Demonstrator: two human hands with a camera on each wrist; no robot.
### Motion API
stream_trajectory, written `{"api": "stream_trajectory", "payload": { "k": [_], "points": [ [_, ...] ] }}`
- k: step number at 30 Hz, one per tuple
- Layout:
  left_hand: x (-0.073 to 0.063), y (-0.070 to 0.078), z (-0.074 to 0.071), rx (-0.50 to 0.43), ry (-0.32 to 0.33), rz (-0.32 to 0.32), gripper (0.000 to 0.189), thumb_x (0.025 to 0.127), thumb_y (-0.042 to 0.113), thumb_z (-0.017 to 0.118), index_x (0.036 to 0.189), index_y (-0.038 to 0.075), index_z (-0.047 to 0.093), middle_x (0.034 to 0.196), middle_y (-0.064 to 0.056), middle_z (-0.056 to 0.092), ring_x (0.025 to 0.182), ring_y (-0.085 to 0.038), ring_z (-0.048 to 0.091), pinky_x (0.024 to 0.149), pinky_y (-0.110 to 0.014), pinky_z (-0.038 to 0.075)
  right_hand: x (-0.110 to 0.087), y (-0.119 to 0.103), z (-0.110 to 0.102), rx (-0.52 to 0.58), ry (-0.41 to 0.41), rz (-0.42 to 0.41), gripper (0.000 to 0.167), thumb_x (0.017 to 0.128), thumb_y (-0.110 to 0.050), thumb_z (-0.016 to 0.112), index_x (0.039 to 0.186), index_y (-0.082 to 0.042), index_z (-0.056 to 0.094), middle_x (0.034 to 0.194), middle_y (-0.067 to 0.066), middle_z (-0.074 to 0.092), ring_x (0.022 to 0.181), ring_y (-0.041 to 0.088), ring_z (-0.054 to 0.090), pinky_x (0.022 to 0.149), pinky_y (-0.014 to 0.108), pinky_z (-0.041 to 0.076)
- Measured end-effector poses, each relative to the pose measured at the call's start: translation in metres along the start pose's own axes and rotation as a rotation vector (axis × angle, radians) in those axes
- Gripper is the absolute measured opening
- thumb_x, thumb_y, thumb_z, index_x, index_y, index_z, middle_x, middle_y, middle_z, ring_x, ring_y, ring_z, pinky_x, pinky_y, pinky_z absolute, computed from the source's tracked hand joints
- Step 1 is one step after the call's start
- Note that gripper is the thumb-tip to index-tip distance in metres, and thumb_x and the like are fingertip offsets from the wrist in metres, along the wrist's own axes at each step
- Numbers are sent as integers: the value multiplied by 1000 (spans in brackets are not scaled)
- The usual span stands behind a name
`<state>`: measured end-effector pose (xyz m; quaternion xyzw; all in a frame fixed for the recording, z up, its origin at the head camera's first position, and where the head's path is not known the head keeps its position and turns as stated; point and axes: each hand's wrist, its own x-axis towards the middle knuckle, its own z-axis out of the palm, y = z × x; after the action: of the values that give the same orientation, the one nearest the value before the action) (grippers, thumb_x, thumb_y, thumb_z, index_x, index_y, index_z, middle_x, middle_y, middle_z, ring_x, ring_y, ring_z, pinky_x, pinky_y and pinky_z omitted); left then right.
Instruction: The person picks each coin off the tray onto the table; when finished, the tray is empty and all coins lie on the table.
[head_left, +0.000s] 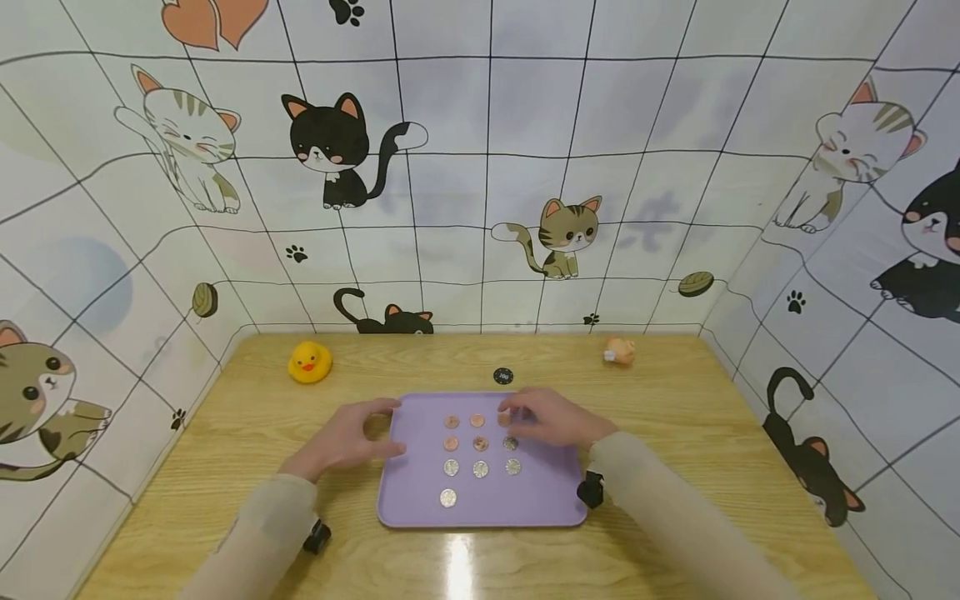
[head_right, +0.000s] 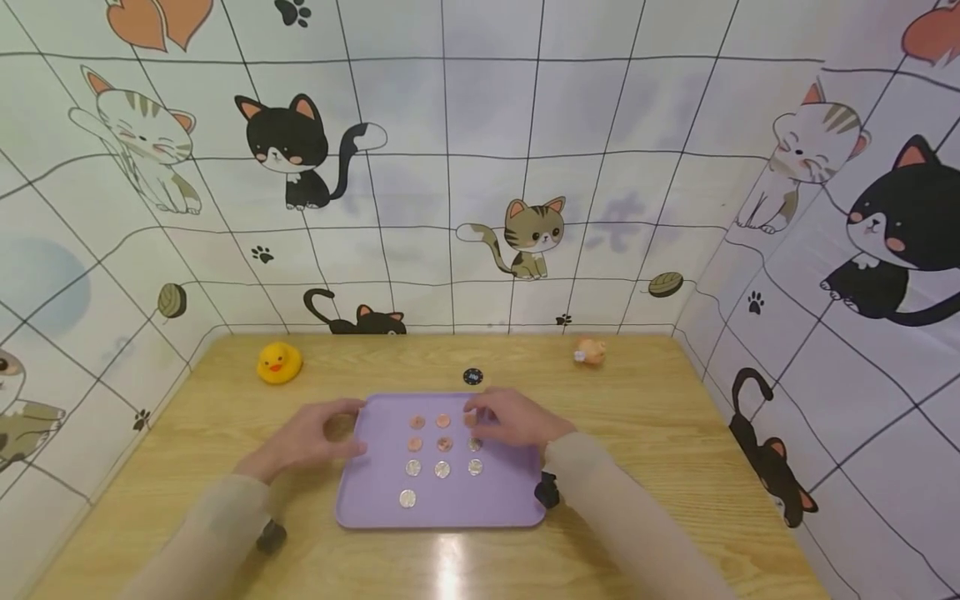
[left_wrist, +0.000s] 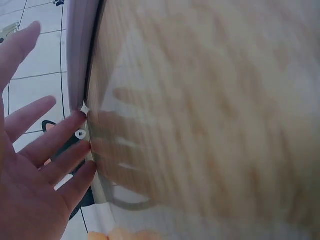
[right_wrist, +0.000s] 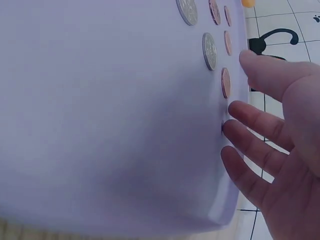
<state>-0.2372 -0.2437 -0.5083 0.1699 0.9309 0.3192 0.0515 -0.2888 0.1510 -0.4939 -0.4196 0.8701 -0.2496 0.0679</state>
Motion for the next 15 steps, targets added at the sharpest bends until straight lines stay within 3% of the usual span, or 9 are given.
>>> {"api": "stream_trajectory", "payload": {
  "k": [4, 10, 15],
  "points": [
    [-2, -5, -2, -2, -30, 29, 82, 78, 51, 89, 144, 10, 63, 147, -11, 63, 140, -38, 54, 118, -60, 40, 5, 2, 1, -2, 8, 14, 22, 101, -20, 71, 119, -8, 75, 102, 6, 70, 92, 22, 65, 82, 33, 56],
    [-3, -12, -10, -68, -128, 12, 88, 73, 43, 95, 147, 12, 60, 152, -9, 58, 146, -38, 46, 123, -61, 32, 9, 3, 5, -49, 24, 22, 15, 99, -18, 74, 110, -11, 79, 99, 4, 68, 87, 19, 62, 77, 28, 53],
    [-4, -14, -14, -74, -166, 17, 94, 68, 40, 99, 149, 13, 58, 156, -10, 54, 147, -40, 43, 123, -63, 30, 13, 4, 7, -76, 22, 45, 14, 99, -20, 74, 109, -13, 80, 97, 1, 66, 84, 16, 60, 74, 26, 51]
  ]
}}
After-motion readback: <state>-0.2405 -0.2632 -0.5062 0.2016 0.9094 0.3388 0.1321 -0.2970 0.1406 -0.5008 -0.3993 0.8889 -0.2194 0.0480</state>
